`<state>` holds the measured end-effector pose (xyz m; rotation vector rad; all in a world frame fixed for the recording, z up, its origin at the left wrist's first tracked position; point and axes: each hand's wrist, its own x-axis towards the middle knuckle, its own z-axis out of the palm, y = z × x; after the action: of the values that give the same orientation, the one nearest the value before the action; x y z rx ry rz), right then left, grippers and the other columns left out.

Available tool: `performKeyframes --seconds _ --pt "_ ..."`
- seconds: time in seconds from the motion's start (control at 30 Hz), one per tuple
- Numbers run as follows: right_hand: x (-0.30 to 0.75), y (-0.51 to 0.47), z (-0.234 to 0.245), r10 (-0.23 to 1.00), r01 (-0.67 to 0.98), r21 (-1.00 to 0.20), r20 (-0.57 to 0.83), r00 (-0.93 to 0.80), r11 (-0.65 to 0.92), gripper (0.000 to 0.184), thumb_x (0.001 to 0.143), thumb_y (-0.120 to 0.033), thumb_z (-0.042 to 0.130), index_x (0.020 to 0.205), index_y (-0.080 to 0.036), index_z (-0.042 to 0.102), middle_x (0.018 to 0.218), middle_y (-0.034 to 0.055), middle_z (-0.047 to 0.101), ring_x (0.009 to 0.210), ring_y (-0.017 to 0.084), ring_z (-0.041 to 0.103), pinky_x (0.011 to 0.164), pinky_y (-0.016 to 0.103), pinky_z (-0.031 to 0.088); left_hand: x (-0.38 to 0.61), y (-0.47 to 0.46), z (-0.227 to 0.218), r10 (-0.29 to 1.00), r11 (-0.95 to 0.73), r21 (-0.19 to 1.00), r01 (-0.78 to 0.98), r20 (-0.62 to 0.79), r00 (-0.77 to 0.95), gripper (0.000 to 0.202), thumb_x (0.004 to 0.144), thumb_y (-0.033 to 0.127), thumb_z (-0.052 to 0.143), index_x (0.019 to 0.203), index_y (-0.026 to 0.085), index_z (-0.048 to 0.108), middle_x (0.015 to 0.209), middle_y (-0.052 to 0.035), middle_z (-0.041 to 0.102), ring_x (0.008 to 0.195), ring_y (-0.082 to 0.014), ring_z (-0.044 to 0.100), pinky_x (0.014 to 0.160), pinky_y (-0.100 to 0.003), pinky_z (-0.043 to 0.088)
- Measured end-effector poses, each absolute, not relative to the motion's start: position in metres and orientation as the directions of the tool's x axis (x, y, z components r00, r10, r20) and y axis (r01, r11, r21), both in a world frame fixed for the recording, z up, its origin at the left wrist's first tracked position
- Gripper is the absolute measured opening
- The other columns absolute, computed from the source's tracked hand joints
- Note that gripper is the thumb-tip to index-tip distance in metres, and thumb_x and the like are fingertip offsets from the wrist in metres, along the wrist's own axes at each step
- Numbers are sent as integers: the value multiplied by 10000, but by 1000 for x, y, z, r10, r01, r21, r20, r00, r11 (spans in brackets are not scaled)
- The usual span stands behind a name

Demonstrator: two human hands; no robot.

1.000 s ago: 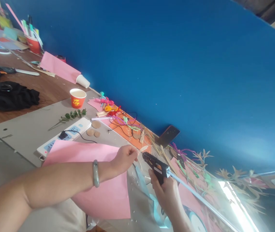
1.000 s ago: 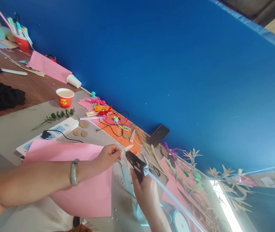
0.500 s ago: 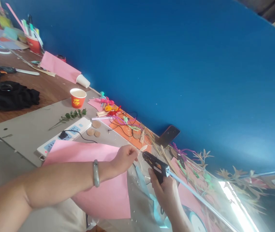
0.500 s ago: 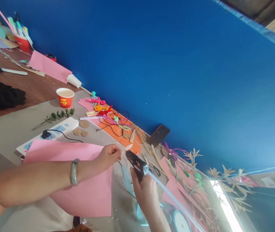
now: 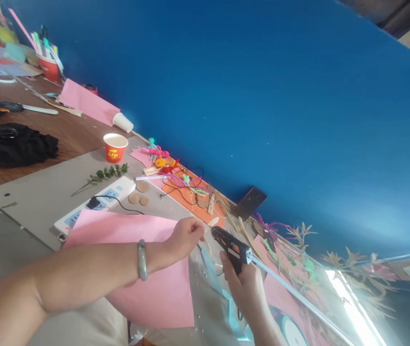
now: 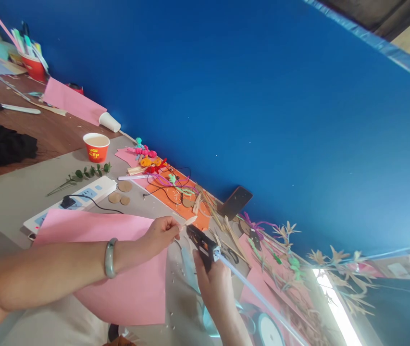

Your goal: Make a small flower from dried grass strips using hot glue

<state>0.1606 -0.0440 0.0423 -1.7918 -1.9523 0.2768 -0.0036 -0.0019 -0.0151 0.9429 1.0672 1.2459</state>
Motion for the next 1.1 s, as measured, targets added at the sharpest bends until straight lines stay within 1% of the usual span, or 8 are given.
performKeyframes --seconds 0.1,0.2,0.33,0.47,0.53,0.77,0.93,1.1 --pt "161 -42 48 977 859 -503 213 17 95 481 840 -601 453 660 -183 608 445 10 532 431 174 502 466 273 394 -3 0 -16 994 110 960 -257 -112 4 145 760 293 528 685 170 542 610 2 609 456 -82 432 466 -218 321" --pt "166 -41 49 972 790 -603 233 40 112 488 825 -623 465 620 -191 561 467 10 534 470 166 506 505 269 413 -5 1 -14 992 114 962 -249 -122 -16 162 760 312 539 686 168 540 602 7 588 473 -83 431 484 -219 326" --pt "178 -41 44 990 689 -724 118 74 35 521 801 -647 489 606 -172 574 458 3 508 427 136 444 442 254 372 -8 -1 -8 994 101 962 -254 -108 -10 184 761 333 548 679 171 522 598 16 565 481 -84 421 500 -222 320" --pt "191 -44 39 997 643 -766 25 72 -27 554 798 -650 491 535 -166 548 440 1 480 415 117 404 437 247 361 -14 -6 2 996 87 965 -248 -88 8 227 762 368 555 653 172 514 539 39 503 473 -86 402 510 -227 318" --pt "196 -46 38 997 619 -785 19 72 -30 545 787 -655 503 565 -161 564 435 -6 476 408 115 397 426 244 353 -15 -8 6 996 84 964 -251 -85 8 244 752 388 567 648 172 519 514 46 481 468 -91 400 508 -230 318" --pt "197 -53 40 998 617 -787 20 64 -23 540 776 -666 506 695 -144 620 433 -10 495 399 119 387 409 243 314 -15 -9 1 997 76 966 -247 -74 20 254 757 397 563 663 165 523 567 32 502 464 -80 389 467 -215 297" --pt "184 -58 37 998 680 -732 61 21 30 551 780 -659 497 503 -183 528 436 13 517 441 139 468 452 246 375 -16 -9 0 999 45 978 -205 -47 -3 260 765 396 560 658 162 519 595 22 505 499 -85 414 475 -213 304" --pt "176 -55 42 996 679 -732 86 13 55 493 787 -632 495 594 -182 552 419 -7 504 431 143 478 462 253 387 -16 -8 1 998 58 977 -207 -60 -1 266 748 404 573 646 164 523 597 17 514 504 -89 423 480 -216 315"
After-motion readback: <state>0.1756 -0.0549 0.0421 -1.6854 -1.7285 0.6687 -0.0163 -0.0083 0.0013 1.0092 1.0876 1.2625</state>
